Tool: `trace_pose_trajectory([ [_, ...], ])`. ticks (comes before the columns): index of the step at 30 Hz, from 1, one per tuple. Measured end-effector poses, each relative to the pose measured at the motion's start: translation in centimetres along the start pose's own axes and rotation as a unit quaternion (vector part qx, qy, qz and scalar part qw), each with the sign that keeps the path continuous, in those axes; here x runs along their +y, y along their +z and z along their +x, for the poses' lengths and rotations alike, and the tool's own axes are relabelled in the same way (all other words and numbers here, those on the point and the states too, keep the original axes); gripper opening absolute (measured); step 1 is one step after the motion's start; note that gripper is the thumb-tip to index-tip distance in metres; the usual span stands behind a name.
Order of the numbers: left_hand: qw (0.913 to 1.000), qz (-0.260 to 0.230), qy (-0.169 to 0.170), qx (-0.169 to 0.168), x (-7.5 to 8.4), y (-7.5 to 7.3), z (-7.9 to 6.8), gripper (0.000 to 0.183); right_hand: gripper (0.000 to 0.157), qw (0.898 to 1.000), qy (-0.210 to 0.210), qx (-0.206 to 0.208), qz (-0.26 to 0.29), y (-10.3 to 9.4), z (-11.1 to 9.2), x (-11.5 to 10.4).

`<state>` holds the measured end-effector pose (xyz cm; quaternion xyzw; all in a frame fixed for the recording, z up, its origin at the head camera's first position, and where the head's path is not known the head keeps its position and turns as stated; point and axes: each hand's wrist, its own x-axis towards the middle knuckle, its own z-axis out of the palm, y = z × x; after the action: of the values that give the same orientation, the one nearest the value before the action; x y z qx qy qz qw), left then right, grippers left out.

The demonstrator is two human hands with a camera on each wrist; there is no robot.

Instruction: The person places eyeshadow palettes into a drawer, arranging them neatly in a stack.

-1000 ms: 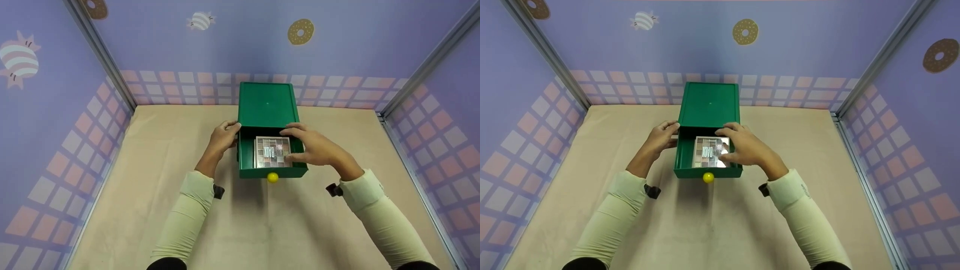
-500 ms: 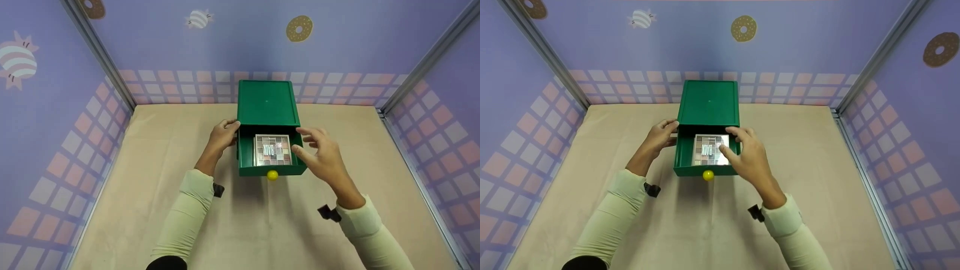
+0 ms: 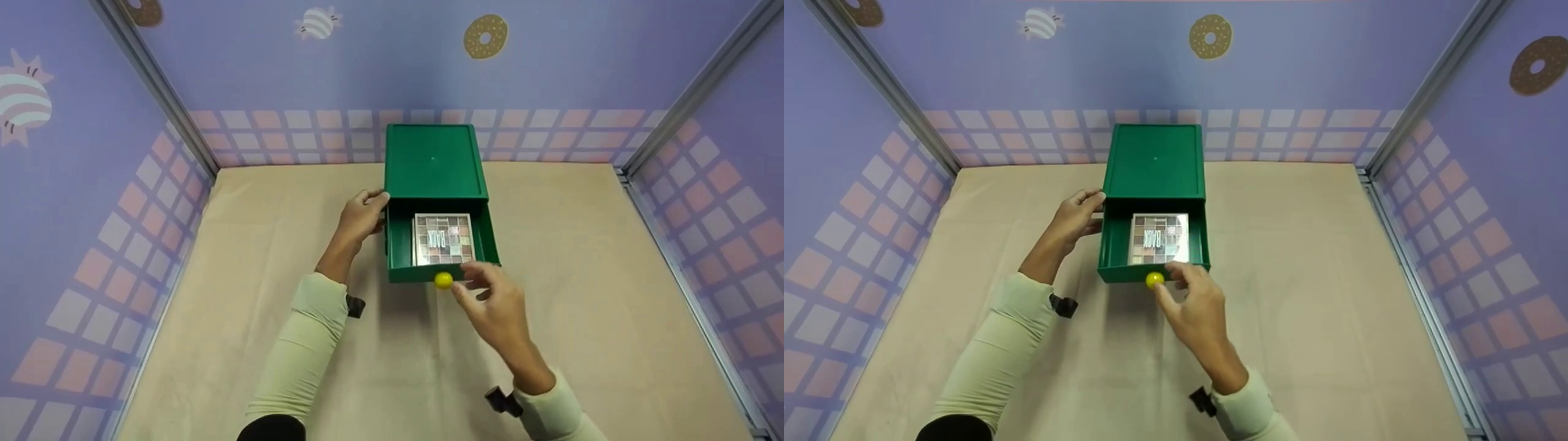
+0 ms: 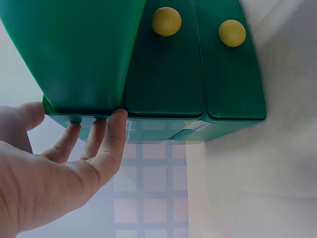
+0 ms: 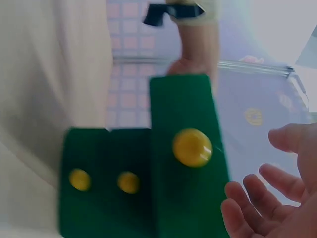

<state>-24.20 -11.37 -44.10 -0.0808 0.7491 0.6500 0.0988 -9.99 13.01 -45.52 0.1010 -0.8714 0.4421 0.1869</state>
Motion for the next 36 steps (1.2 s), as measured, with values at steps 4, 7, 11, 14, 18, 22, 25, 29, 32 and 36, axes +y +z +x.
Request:
trace_pose_trajectory([
  [4,1.0000,0.001,-0.002,0.000,0.2,0.0,-0.1,0.044,0.027,1.000,0.021,-0.002,-0.004,2.0,-1.0,1.0],
  [7,1.0000,0.004,-0.002,0.000,0.1,0.1,0.0,0.044,0.026,0.999,0.036,0.005,-0.002,3.1,-1.3,1.4],
  [11,1.0000,0.004,-0.002,0.004,0.0,0.1,0.0,0.045,0.026,0.998,0.050,0.023,0.010,3.8,-1.3,1.5],
  [14,0.9999,0.007,-0.005,0.008,0.0,0.1,0.0,0.047,0.024,0.998,0.056,0.032,0.014,4.1,-1.3,1.6],
  [18,1.0000,0.004,-0.005,0.007,0.0,0.2,0.1,0.047,0.023,0.997,0.060,0.038,0.017,4.3,-1.2,1.6],
  [22,1.0000,-0.001,-0.002,0.008,0.0,0.2,0.1,0.047,0.022,0.998,0.056,0.037,0.020,4.4,-0.9,1.5],
  [25,1.0000,0.000,-0.002,0.010,0.1,0.2,0.1,0.047,0.021,0.998,0.052,0.040,0.022,4.6,-0.5,1.5],
  [29,0.9999,0.010,-0.005,0.010,0.2,0.3,0.0,0.046,0.020,0.997,0.053,0.047,0.024,4.8,0.1,1.7],
  [32,0.9998,0.018,-0.007,0.012,0.2,0.3,0.0,0.046,0.020,0.997,0.052,0.050,0.017,5.0,0.7,1.8],
  [36,0.9997,0.018,-0.007,0.012,0.2,0.3,0.0,0.045,0.020,0.998,0.044,0.054,0.009,5.4,1.9,1.9],
])
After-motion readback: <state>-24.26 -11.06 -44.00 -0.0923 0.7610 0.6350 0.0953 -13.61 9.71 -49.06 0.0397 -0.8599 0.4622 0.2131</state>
